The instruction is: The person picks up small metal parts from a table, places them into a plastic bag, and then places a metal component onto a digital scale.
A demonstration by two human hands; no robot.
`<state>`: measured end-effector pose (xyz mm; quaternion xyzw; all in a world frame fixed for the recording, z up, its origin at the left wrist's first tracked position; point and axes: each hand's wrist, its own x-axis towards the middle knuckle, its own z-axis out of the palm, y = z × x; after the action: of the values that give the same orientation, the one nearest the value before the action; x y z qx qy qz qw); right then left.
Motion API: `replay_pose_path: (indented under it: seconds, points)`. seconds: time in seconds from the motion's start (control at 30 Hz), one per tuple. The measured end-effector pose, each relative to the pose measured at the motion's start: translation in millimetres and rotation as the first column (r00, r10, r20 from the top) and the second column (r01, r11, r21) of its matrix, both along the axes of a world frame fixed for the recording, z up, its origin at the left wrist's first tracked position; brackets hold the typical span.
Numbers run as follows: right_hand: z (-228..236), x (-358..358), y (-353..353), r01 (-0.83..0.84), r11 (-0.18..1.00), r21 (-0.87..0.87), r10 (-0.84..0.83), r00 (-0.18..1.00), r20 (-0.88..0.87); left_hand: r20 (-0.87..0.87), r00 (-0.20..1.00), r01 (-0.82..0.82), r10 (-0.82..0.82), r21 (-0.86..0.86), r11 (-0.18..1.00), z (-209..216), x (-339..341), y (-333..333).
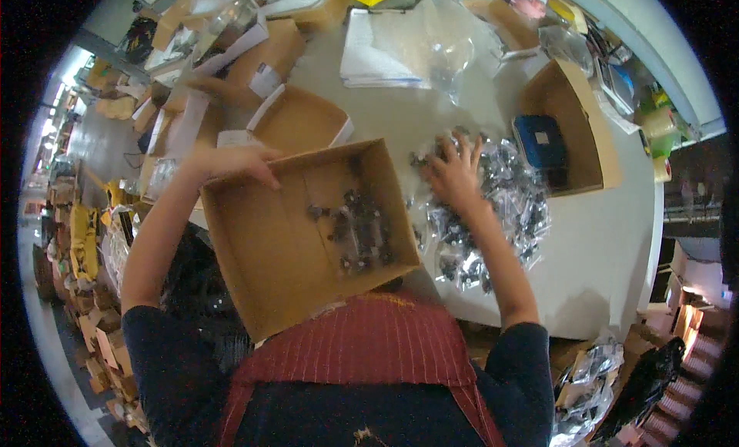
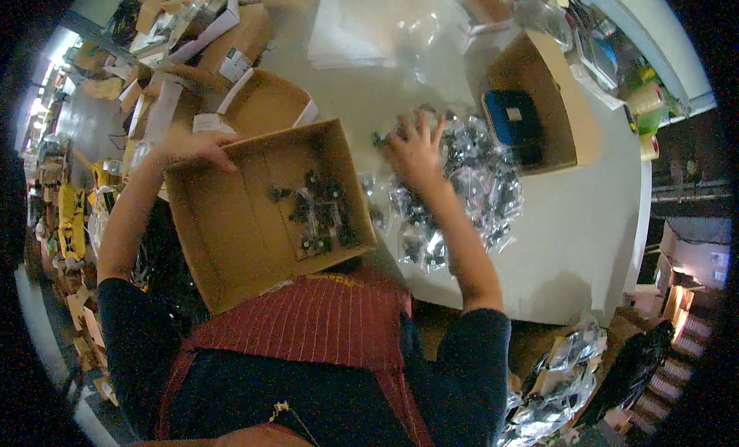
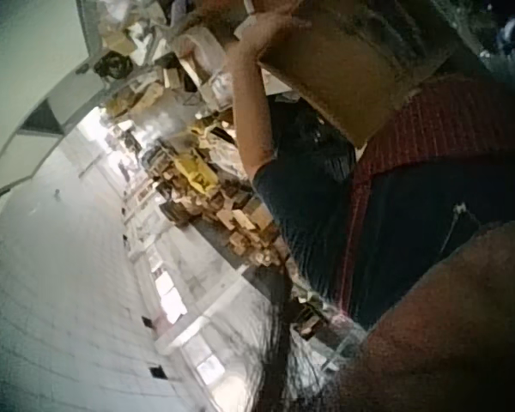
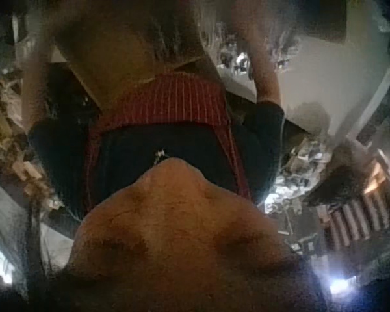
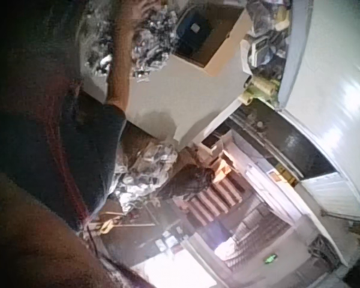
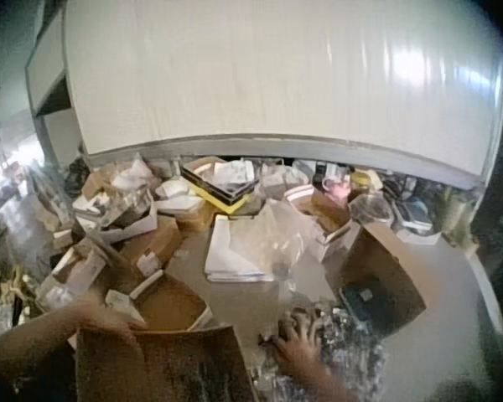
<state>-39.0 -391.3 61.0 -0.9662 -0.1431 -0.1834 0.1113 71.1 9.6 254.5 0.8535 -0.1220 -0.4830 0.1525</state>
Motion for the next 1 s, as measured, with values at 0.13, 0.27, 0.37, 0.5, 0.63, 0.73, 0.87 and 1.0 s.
replay_pose_path:
  seconds: [0.13,0.27,0.37,0.5,0.63,0.73,0.87,1.0]
  points:
    - [35.6,-56.0,48.0,0.157,0.78,0.605,0.109,0.919,-0.378,-0.153,0.988,-0.01,-0.009,-0.121,0.993,14.3,-9.5,-13.8]
    - [13.4,-97.8,66.5,0.292,0.808,0.511,0.204,0.675,-0.709,-0.112,0.989,0.086,-0.094,-0.077,0.993,11.9,-4.6,-17.4]
    - [-7.0,-111.5,53.0,0.275,0.542,0.794,0.541,0.609,-0.58,-0.094,0.996,-0.006,-0.01,-0.176,0.984,35.9,-23.2,-28.8]
    - [-45.7,-130.4,34.6,0.55,0.066,0.833,0.845,0.413,-0.34,0.137,0.967,0.249,-0.215,-0.326,0.912,64.8,-35.7,-43.6]
    - [-22.7,-131.2,33.8,0.465,-0.13,0.876,0.783,0.59,-0.197,0.295,0.931,0.335,-0.216,-0.448,0.829,89.6,-58.5,-59.2]
    - [-20.0,-120.7,1.6,0.422,0.058,0.905,0.792,0.533,-0.299,0.478,0.778,0.588,-0.408,-0.324,0.741,111.4,-60.0,-92.4]
    - [49.3,-112.1,-40.6,0.244,0.438,0.865,0.53,0.707,-0.468,0.64,0.657,0.699,-0.399,-0.319,0.64,96.2,-42.0,-113.3]
    - [78.9,-109.4,-67.6,0.1,0.727,0.679,0.195,0.918,-0.344,0.846,0.373,0.814,-0.38,-0.102,0.572,89.1,-45.9,-133.7]
